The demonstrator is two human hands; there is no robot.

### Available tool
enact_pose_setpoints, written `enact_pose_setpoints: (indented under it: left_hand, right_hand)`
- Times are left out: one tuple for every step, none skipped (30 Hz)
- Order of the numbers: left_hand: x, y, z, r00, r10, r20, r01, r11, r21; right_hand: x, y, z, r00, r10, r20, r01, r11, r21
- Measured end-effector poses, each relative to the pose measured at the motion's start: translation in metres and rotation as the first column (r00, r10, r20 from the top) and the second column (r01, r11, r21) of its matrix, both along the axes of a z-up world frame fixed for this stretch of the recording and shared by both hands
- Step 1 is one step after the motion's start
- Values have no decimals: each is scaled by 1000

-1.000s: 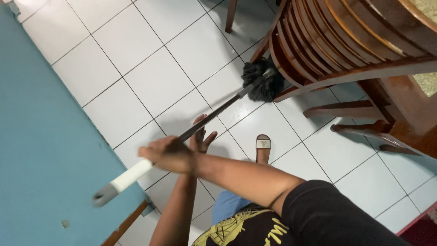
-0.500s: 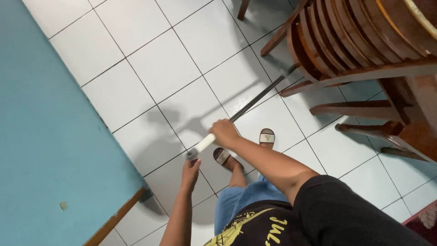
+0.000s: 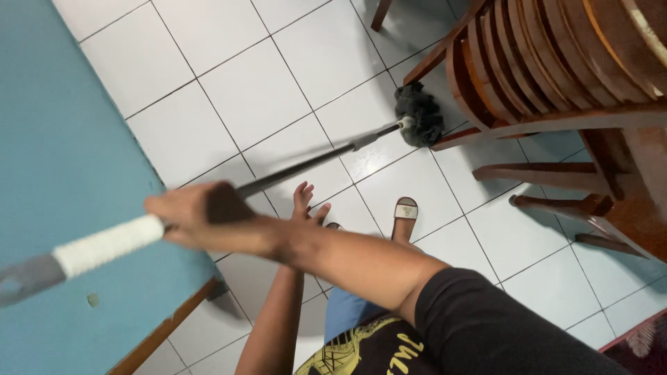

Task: Mop a tiled floor in a dining area using a mop and a bucket.

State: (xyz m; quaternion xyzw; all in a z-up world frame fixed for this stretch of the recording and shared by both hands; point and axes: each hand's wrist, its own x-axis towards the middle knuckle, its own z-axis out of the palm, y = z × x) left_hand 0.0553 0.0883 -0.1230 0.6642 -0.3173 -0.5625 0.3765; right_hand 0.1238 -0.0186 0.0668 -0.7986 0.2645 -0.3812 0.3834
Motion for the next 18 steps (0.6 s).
enact_pose_setpoints:
  left_hand:
    - [6,11,-9,1000,1,2,-1,1000,4]
    - [12,23,-18,999,-34,-21,34,999,-9]
    - [18,29,-28,996,-71,-45,69,997,-31]
    - [23,32,-28,996,-72,-45,70,997,-37]
    - [28,39,-27,997,-66,-42,65,998,-9]
    - [34,46,-27,997,-60,-38,61,998,19]
    - [38,50,-25,998,-59,-35,60,998,19]
    - [43,54,-23,1000,-21,2,20,998,63]
    - [48,60,-21,999,17,42,-21,994,109]
    - [53,63,-23,999,17,47,-23,993,114]
    - [55,69,-25,998,20,51,-27,989,142]
    - [58,75,-26,998,22,56,-32,985,171]
    - [57,78,-31,998,23,54,-32,985,172]
    - [56,81,-36,998,32,47,-39,986,165]
    - [55,80,-42,998,41,41,-47,988,150]
    - [54,80,-50,998,43,39,-48,988,144]
    - [56,82,-56,1000,-9,29,7,997,74]
    - [57,84,-63,998,-61,23,61,998,3]
  right_hand:
    - [-18,-12,1,1000,1,2,-1,1000,4]
    - [-35,-25,3,989,-142,-39,139,988,-74]
    - [-52,-41,5,956,-286,-69,271,948,-166]
    - [-65,-44,-8,956,-287,-68,272,947,-171]
    - [-79,-45,-22,931,-343,-122,319,930,-183]
    - [-93,-46,-36,901,-398,-175,364,910,-197]
    - [-108,-43,-66,902,-397,-172,363,911,-196]
    - [-122,-40,-97,868,-422,-262,376,903,-209]
    - [-136,-35,-129,826,-442,-350,387,896,-219]
    - [-139,-37,-137,828,-440,-349,387,897,-213]
    - [-144,-36,-144,831,-405,-380,372,914,-160]
    - [-150,-34,-152,835,-368,-410,357,928,-106]
    - [-138,-33,-147,834,-367,-412,356,929,-106]
    - [-127,-31,-141,841,-394,-372,384,917,-103]
    - [-115,-34,-135,845,-423,-327,412,905,-105]
    - [-95,-25,-123,845,-424,-327,411,905,-111]
    - [-73,-15,-111,879,-377,-292,381,923,-45]
    - [-52,-4,-100,909,-331,-254,347,938,20]
